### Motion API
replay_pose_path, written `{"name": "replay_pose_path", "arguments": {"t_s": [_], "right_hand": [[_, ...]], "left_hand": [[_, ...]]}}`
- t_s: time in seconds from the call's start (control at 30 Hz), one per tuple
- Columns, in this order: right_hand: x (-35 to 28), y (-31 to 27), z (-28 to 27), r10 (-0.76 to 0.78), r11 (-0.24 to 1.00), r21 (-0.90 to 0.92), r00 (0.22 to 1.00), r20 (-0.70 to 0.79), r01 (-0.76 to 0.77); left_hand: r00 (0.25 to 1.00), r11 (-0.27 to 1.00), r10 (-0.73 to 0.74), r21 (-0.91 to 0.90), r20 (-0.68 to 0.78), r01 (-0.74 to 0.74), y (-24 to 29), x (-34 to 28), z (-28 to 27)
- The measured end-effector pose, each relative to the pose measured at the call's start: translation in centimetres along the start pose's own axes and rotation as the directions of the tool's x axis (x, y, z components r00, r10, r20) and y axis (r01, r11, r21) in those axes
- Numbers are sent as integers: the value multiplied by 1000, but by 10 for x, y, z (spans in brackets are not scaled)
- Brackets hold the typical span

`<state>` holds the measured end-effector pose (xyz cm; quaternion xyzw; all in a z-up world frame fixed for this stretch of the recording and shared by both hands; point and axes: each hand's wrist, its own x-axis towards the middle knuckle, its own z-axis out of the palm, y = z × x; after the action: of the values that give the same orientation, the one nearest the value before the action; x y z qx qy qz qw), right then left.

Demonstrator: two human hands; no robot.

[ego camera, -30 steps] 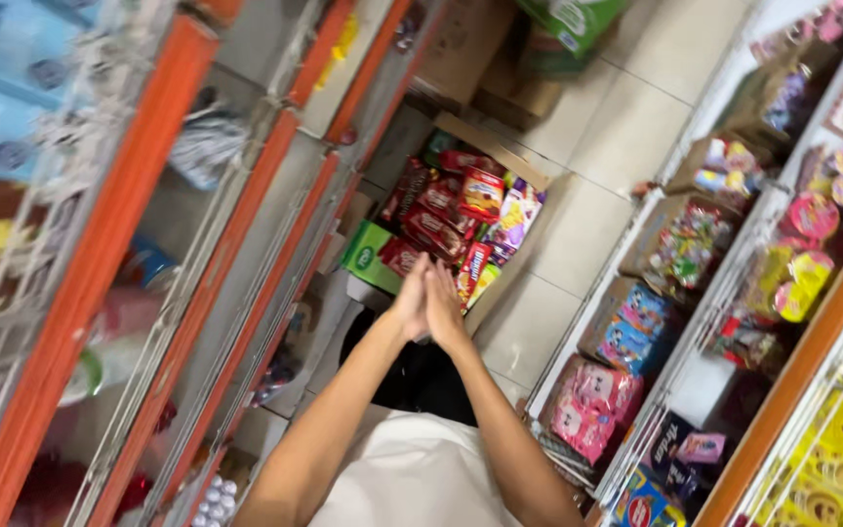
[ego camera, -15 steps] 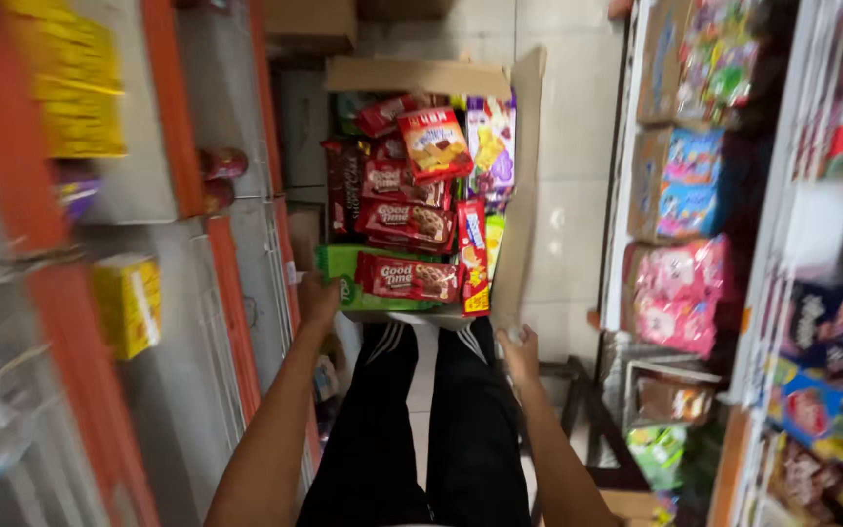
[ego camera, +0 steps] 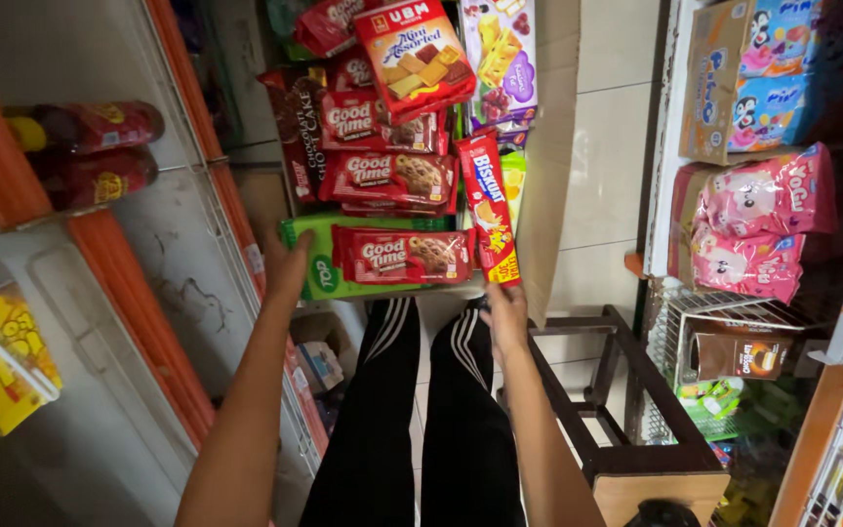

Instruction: The person scans several packaged food items with a handheld barcode scanner and places them into a cardboard box.

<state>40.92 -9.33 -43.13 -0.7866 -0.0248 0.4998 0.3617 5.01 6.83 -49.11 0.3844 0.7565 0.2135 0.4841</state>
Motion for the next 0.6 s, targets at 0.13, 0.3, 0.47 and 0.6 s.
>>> {"name": "replay_pose_path", "arguments": {"t_s": [0.13,0.3,0.47,0.6], "right_hand": [[-74,-69,-25,-244,876,-344,926,288,338],[-59,-218,-6,-830,492,-497,558,-21,714],[-8,-262,23,-699,388,-746,700,145,541],[14,-260,-6,-663,291,-814,719,207,503]], "left_hand": [[964,981,193,74,-184,-182,-5,-58,4],[731,876,-462,-384,-502,291,-28,-113,43],[672,355,-719,-737,178,575,-83,-92,86],[830,302,-488,-840,270,451,-99,-77,92]]}}
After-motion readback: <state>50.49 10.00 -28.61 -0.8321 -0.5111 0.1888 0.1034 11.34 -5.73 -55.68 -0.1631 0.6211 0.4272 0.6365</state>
